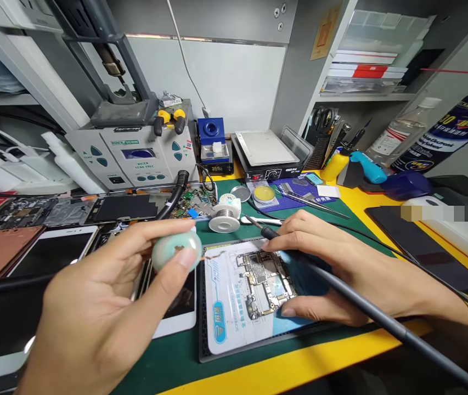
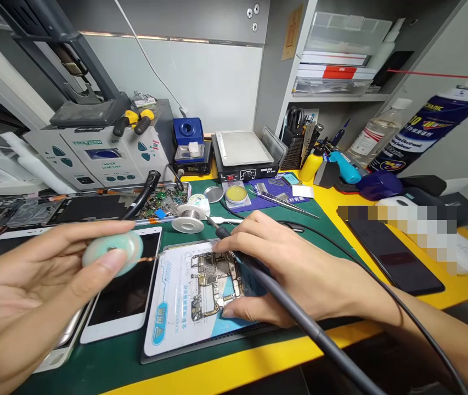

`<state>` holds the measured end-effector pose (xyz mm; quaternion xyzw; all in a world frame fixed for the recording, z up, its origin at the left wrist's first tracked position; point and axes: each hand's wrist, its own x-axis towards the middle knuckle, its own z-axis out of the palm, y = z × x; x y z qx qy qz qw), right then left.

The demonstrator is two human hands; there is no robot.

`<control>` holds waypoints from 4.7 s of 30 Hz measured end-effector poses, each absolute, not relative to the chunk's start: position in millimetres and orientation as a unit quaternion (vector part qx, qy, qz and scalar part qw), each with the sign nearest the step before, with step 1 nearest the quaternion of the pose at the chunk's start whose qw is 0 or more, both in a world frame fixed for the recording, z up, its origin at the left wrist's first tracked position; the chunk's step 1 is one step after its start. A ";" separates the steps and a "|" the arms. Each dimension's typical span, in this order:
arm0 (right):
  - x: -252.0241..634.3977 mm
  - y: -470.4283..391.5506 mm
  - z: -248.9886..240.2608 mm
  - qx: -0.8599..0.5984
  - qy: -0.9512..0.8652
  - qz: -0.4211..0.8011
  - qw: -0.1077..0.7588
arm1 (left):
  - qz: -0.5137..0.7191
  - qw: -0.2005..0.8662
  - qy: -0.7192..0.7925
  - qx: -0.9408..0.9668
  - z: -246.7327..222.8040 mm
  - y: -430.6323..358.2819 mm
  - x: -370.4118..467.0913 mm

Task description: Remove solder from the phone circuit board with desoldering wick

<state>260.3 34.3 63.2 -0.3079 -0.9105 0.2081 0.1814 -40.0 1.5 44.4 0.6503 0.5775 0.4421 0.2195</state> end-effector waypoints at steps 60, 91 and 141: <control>247.2 9.7 46.1 -0.488 -0.709 0.373 0.347 | 0.323 0.226 0.587 0.707 36.8 0.3 -11.4; 246.6 7.4 49.0 -0.516 -0.719 0.341 0.317 | 0.299 0.260 0.560 0.728 34.3 -5.6 -18.1; 245.8 9.5 58.1 -0.504 -0.759 0.313 0.269 | 0.197 0.130 0.535 0.811 28.3 -7.0 -25.9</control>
